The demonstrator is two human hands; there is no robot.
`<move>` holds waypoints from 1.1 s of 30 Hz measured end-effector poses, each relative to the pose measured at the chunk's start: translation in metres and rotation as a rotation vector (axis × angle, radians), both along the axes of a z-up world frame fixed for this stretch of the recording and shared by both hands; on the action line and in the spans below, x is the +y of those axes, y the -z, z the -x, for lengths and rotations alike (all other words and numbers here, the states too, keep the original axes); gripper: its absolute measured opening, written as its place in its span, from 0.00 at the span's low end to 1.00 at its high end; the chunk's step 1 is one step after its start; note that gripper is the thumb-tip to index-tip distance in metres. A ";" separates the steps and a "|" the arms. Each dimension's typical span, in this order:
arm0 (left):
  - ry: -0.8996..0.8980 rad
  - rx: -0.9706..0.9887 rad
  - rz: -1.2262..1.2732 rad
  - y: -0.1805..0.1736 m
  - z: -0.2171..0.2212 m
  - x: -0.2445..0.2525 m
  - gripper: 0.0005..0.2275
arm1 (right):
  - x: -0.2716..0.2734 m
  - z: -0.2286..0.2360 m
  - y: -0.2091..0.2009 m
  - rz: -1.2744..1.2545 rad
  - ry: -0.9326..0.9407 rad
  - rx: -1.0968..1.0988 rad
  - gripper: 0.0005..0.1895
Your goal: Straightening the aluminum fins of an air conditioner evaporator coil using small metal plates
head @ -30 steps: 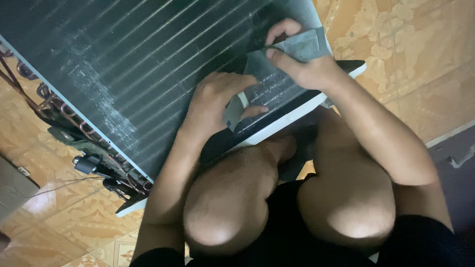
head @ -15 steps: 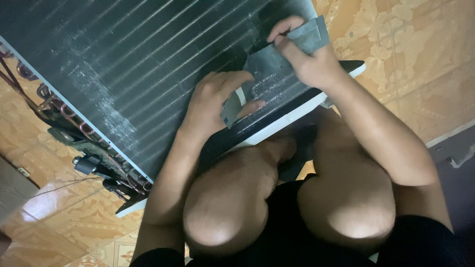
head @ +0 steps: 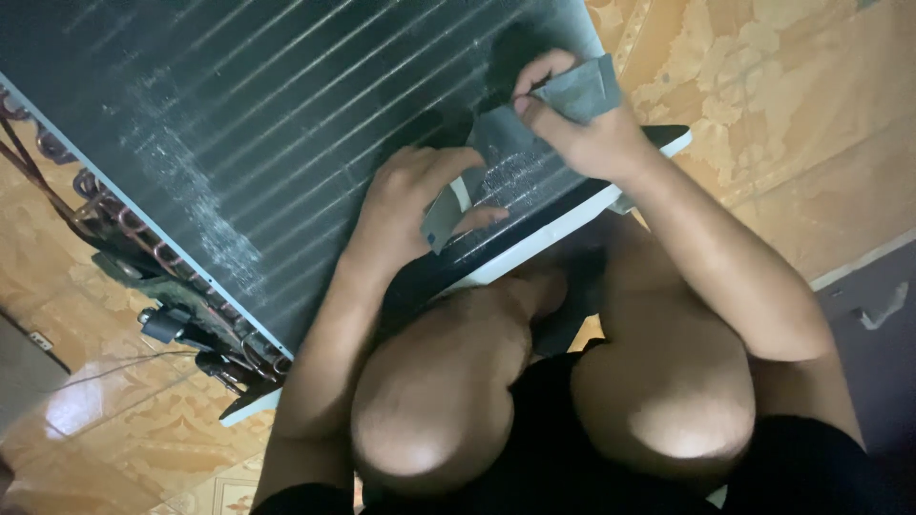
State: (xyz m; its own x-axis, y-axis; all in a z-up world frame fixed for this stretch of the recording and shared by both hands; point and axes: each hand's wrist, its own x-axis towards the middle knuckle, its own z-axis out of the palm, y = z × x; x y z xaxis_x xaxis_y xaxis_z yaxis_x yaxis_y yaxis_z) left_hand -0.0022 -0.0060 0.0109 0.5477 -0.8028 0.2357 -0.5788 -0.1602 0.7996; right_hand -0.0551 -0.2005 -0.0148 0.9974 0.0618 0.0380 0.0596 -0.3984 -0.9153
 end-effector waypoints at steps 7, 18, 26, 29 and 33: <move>0.018 0.011 -0.036 0.002 0.001 0.000 0.14 | 0.001 0.003 -0.003 0.024 0.022 0.000 0.07; 0.003 0.008 0.020 0.008 0.001 0.003 0.16 | 0.005 0.002 -0.004 0.005 0.082 0.095 0.06; -0.107 0.097 0.186 0.036 0.003 0.011 0.14 | -0.012 0.017 0.012 0.039 -0.033 0.064 0.11; -0.087 0.065 0.108 0.034 -0.001 0.012 0.15 | -0.027 0.026 0.012 -0.041 0.038 0.219 0.13; -0.073 0.086 0.221 0.034 0.000 0.020 0.11 | -0.054 0.039 0.044 0.117 0.014 0.158 0.10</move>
State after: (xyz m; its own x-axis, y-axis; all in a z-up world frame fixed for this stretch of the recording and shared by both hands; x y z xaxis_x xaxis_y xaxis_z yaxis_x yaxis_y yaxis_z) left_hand -0.0023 0.0144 -0.0230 0.6279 -0.6942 0.3517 -0.5008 -0.0145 0.8654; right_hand -0.0946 -0.2549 -0.0583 0.9911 0.0428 -0.1259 -0.0876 -0.5022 -0.8603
